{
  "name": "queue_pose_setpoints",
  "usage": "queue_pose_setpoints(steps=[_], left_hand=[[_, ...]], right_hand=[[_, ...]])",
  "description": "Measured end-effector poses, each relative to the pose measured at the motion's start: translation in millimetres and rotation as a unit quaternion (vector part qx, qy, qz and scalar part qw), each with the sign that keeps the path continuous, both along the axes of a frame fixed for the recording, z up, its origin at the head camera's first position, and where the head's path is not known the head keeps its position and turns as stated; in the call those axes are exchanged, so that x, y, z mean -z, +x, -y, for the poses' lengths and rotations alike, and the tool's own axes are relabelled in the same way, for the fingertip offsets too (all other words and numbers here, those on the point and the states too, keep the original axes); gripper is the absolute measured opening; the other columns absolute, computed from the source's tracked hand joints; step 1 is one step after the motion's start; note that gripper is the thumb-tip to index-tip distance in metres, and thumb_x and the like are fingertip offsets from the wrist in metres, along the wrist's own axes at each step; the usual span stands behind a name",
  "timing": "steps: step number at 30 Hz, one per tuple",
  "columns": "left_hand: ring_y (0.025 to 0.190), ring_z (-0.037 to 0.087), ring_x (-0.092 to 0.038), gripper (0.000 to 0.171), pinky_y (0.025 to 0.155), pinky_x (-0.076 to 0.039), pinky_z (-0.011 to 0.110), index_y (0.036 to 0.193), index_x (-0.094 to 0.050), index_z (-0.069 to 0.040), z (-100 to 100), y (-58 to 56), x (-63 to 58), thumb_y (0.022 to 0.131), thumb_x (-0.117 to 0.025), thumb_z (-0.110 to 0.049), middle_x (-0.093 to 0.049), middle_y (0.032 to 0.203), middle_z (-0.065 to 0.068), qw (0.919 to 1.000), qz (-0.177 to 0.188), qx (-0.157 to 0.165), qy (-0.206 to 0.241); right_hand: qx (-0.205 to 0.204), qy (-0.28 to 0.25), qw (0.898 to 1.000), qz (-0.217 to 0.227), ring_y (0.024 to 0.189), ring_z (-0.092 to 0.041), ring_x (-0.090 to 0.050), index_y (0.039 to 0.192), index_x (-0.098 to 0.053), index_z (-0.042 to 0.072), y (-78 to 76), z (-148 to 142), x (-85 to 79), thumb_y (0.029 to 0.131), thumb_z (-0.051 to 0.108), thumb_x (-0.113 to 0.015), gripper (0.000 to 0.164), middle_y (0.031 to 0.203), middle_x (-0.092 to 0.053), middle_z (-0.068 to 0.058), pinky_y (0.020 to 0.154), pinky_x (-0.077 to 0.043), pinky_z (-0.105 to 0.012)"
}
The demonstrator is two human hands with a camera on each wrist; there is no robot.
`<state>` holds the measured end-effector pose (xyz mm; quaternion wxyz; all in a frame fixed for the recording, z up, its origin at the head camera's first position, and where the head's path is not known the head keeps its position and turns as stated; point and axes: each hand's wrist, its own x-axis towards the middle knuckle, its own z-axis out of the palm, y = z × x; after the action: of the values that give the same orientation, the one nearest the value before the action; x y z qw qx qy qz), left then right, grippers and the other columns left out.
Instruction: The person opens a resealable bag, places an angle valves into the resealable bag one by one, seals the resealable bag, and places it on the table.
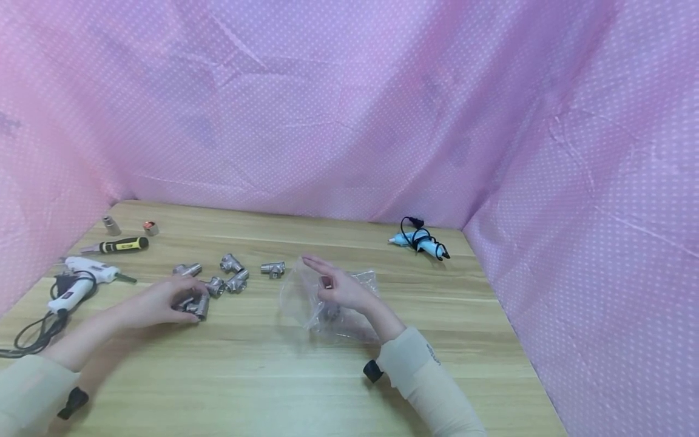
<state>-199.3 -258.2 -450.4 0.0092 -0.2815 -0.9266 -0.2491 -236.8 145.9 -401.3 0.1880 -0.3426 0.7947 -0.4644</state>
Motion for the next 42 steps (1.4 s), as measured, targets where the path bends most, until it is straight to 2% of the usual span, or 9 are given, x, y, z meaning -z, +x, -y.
queue_pose_setpoints(steps=[5, 11, 17, 23, 24, 30, 31, 36, 42], left_hand=[[0.102, 0.026, -0.058, 0.056, 0.09, -0.046, 0.052, 0.11, -0.065, -0.014, -2, 0.8, -3.5, 0.068, -0.08, -0.047, -0.065, 0.109, 0.0, 0.9998, -0.016, -0.007, -0.004], [0.102, 0.022, -0.056, 0.053, 0.091, -0.045, 0.052, 0.11, -0.064, -0.018, -11, 0.0, -17.8, 0.069, -0.079, -0.048, -0.061, 0.104, -0.006, 0.9993, 0.017, -0.028, 0.017], [0.095, 0.014, -0.059, 0.061, 0.086, -0.052, 0.044, 0.116, -0.062, -0.014, -25, -3.1, -36.6, 0.071, -0.075, -0.052, -0.063, 0.104, -0.007, 0.998, 0.035, -0.024, 0.046], [0.087, 0.01, -0.057, 0.059, 0.077, -0.053, 0.04, 0.114, -0.062, -0.015, -44, -5.7, -55.1, 0.072, -0.072, -0.056, -0.062, 0.095, -0.01, 0.9982, 0.014, -0.022, 0.055], [0.087, 0.01, -0.058, 0.059, 0.077, -0.053, 0.04, 0.114, -0.062, -0.017, -49, -5.5, -58.2, 0.072, -0.072, -0.056, -0.062, 0.094, -0.01, 0.998, 0.014, -0.023, 0.057], [0.087, 0.013, -0.062, 0.058, 0.077, -0.055, 0.042, 0.117, -0.06, -0.019, -77, -2.4, -72.8, 0.071, -0.076, -0.051, -0.064, 0.099, -0.003, 0.995, 0.021, -0.027, 0.094], [0.087, 0.014, -0.062, 0.058, 0.077, -0.055, 0.041, 0.117, -0.06, -0.019, -82, -2.4, -74.1, 0.071, -0.077, -0.05, -0.063, 0.1, -0.002, 0.9944, 0.02, -0.027, 0.1], [0.085, 0.015, -0.063, 0.058, 0.076, -0.055, 0.041, 0.119, -0.06, -0.016, -104, -5.5, -75.0, 0.07, -0.081, -0.039, -0.062, 0.103, 0.004, 0.9894, 0.024, -0.018, 0.142], [0.085, 0.012, -0.062, 0.057, 0.082, -0.054, 0.036, 0.12, -0.059, -0.013, -133, -8.1, -69.3, 0.07, -0.083, -0.027, -0.06, 0.105, 0.003, 0.9779, 0.068, -0.001, 0.198]], right_hand=[[-0.003, 0.001, 1.0, -0.003, 0.067, -0.011, -0.041, 0.149, -0.028, 0.02, -3.2, 1, 3.2, 0.083, -0.002, -0.053, 0.074, 0.154, -0.025, 0.001, 0.056, -0.041, -0.02], [-0.007, 0.005, 1.0, 0.004, 0.067, -0.013, -0.041, 0.15, -0.027, 0.015, -2.6, 4, -0.3, 0.084, -0.007, -0.051, 0.073, 0.155, -0.022, -0.002, 0.055, -0.039, -0.019], [-0.015, -0.002, 1.0, 0.026, 0.068, -0.012, -0.04, 0.149, -0.023, 0.006, 7.1, 8, -19.0, 0.084, -0.01, -0.048, 0.072, 0.155, -0.023, -0.01, 0.059, -0.039, -0.019], [-0.015, -0.003, 0.999, 0.028, 0.068, -0.012, -0.04, 0.149, -0.024, 0.007, 10.8, 10, -28.0, 0.083, -0.01, -0.049, 0.072, 0.152, -0.026, -0.012, 0.056, -0.038, -0.019], [-0.013, -0.004, 0.999, 0.03, 0.071, -0.012, -0.042, 0.149, -0.024, 0.007, 10.6, 11, -28.0, 0.083, -0.01, -0.049, 0.072, 0.153, -0.026, -0.011, 0.059, -0.039, -0.018], [-0.011, -0.017, 0.999, 0.039, 0.069, -0.012, -0.039, 0.149, -0.025, 0.007, 8.6, 12, -28.3, 0.084, -0.012, -0.049, 0.072, 0.154, -0.024, -0.009, 0.056, -0.037, -0.016], [-0.013, -0.019, 0.999, 0.041, 0.066, -0.011, -0.037, 0.149, -0.025, 0.007, 8.5, 12, -28.6, 0.084, -0.013, -0.049, 0.072, 0.153, -0.025, -0.01, 0.052, -0.035, -0.017], [-0.018, -0.026, 0.999, 0.044, 0.063, -0.009, -0.038, 0.149, -0.023, 0.007, 8.1, 12, -30.1, 0.084, -0.013, -0.048, 0.073, 0.149, -0.03, -0.015, 0.051, -0.035, -0.017], [-0.017, -0.018, 0.998, 0.05, 0.065, -0.009, -0.04, 0.15, -0.023, 0.01, 8.4, 12, -32.1, 0.084, -0.01, -0.048, 0.073, 0.151, -0.027, -0.011, 0.056, -0.038, -0.02]])
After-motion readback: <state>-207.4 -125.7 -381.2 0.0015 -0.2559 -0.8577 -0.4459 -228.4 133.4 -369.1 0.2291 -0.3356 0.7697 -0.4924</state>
